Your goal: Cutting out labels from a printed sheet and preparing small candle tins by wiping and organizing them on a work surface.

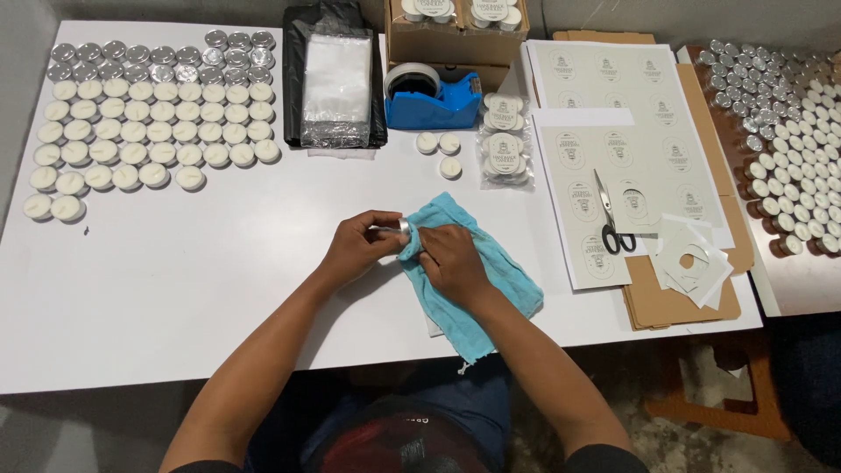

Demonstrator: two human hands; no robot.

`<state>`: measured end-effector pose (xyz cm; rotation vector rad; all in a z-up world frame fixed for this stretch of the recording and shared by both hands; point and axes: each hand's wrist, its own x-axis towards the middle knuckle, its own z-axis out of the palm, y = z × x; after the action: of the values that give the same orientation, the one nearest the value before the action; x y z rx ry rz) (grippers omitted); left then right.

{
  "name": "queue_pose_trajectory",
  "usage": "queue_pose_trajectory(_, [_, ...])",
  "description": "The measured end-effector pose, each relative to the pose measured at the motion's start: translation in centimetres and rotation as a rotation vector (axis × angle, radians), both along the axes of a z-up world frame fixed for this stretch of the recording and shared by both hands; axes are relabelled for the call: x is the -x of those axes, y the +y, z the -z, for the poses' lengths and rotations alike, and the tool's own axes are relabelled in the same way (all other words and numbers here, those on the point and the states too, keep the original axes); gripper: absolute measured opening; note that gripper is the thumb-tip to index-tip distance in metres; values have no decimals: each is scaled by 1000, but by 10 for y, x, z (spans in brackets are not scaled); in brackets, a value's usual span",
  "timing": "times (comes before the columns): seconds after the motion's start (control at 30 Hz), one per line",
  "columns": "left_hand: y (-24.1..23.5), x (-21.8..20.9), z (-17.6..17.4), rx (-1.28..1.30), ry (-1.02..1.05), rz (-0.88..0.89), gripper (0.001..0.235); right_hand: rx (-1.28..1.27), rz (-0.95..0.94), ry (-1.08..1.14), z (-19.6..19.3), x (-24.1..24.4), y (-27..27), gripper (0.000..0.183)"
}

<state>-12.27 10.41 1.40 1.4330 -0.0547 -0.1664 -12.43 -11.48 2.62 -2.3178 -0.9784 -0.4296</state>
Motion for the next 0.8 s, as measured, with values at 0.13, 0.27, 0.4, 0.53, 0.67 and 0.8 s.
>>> queue_pose_trajectory(0.13, [4, -14, -5, -320, -156, -115, 43, 182, 63, 31, 9, 9, -22, 35])
queue_pose_trajectory(0.27, [-5, -38, 3, -708, -377, -140, 41, 283, 91, 61, 5, 24, -46, 35])
queue_pose_trajectory(0.4, [-23, -69, 6, -838, -456, -112, 40, 331, 162, 137, 0, 40, -72, 36])
queue_pose_trajectory(0.53, [-42, -97, 14, -912, -513, -151, 41, 329, 229, 149, 1, 48, -88, 36])
queue_pose_trajectory(0.67, [-54, -107, 7, -956, -531, -183, 45, 300, 264, 148, -2, 50, -89, 35])
queue_pose_trajectory(0.8, [-61, -119, 22, -1010, -738, -280, 50, 264, 256, 131, -2, 49, -89, 33])
